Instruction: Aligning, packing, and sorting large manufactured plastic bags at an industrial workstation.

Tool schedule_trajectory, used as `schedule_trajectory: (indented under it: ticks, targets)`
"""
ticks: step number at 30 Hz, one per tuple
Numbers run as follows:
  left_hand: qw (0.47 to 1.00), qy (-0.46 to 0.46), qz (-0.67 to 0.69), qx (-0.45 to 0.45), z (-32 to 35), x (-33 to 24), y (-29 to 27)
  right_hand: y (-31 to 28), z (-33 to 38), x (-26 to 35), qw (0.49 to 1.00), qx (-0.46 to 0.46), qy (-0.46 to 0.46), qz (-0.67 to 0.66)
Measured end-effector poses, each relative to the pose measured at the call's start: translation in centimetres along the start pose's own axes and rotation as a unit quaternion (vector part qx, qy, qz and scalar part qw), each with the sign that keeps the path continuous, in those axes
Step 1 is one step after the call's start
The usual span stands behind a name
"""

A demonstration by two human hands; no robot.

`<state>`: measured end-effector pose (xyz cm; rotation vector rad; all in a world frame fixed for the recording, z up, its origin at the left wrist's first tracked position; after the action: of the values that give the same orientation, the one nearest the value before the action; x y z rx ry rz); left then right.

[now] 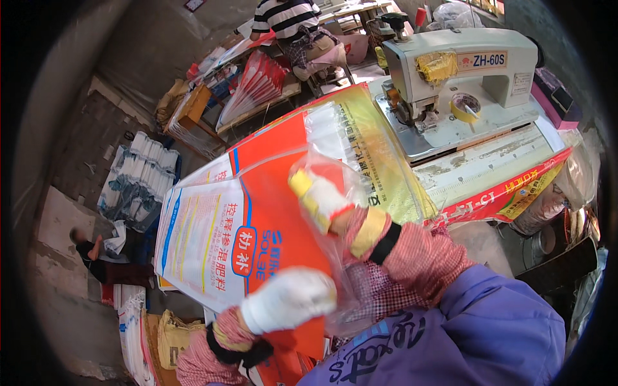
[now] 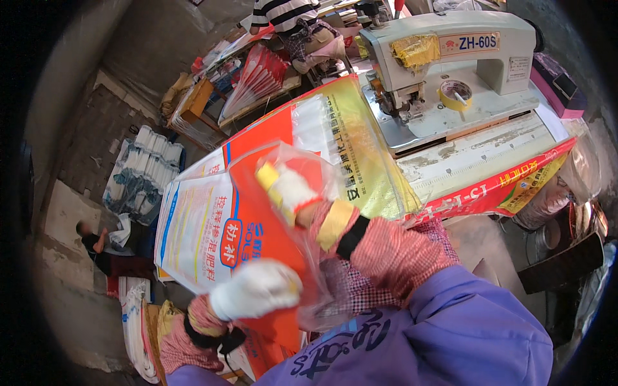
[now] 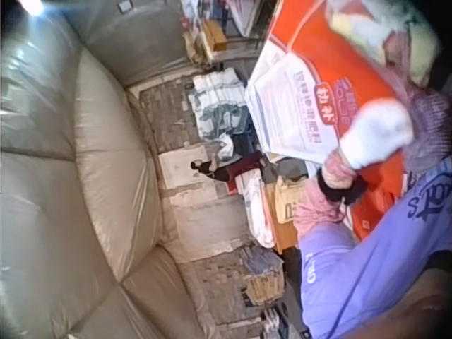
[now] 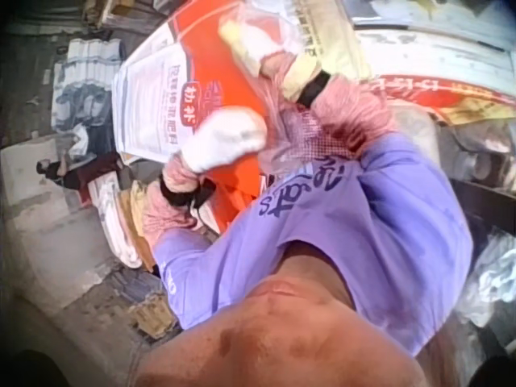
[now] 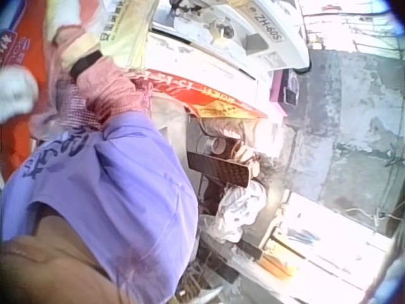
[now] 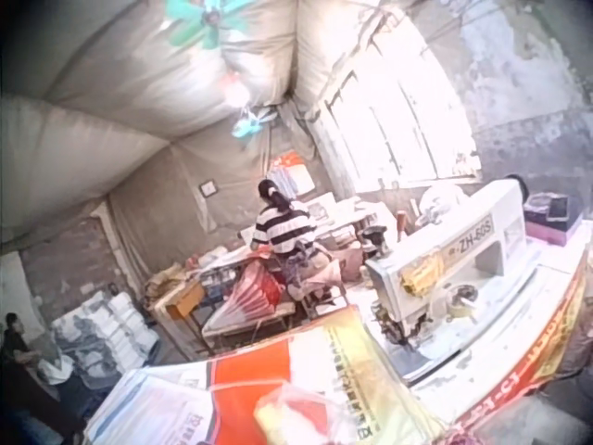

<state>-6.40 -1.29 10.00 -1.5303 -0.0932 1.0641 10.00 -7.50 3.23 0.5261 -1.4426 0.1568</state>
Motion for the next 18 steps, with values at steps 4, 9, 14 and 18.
schedule_trajectory:
  ticks: [4,9,14,18]
  targets:
    - [0.920,0.007,-0.285,-0.270,-4.3,-0.6,-8.9,3.3,1.9,-0.1,0.937,0.120,-0.326,-0.044]
    - [0.773,-0.027,-0.587,-0.237,-10.3,-0.3,-9.7,6.2,2.3,-1.9,0.895,0.228,-0.227,0.309]
    - [0.923,-0.077,-0.350,0.139,-9.4,2.4,-4.9,5.2,5.3,-2.2,0.894,0.278,-0.154,0.316]
    - [0.860,-0.113,-0.483,-0.118,-7.1,2.3,-9.3,2.9,5.1,-1.9,0.909,0.301,-0.055,0.282]
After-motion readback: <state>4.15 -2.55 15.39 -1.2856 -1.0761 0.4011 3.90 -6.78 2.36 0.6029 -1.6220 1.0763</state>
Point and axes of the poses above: each hand's wrist, its own z-axis away from the middle knuckle, its own y-axis out of the palm, x = y × z, the point moved 4 cm from there along -z, towards the middle knuckle, and after that the axes turned 4 degrees about x, right-handed, at the moved point
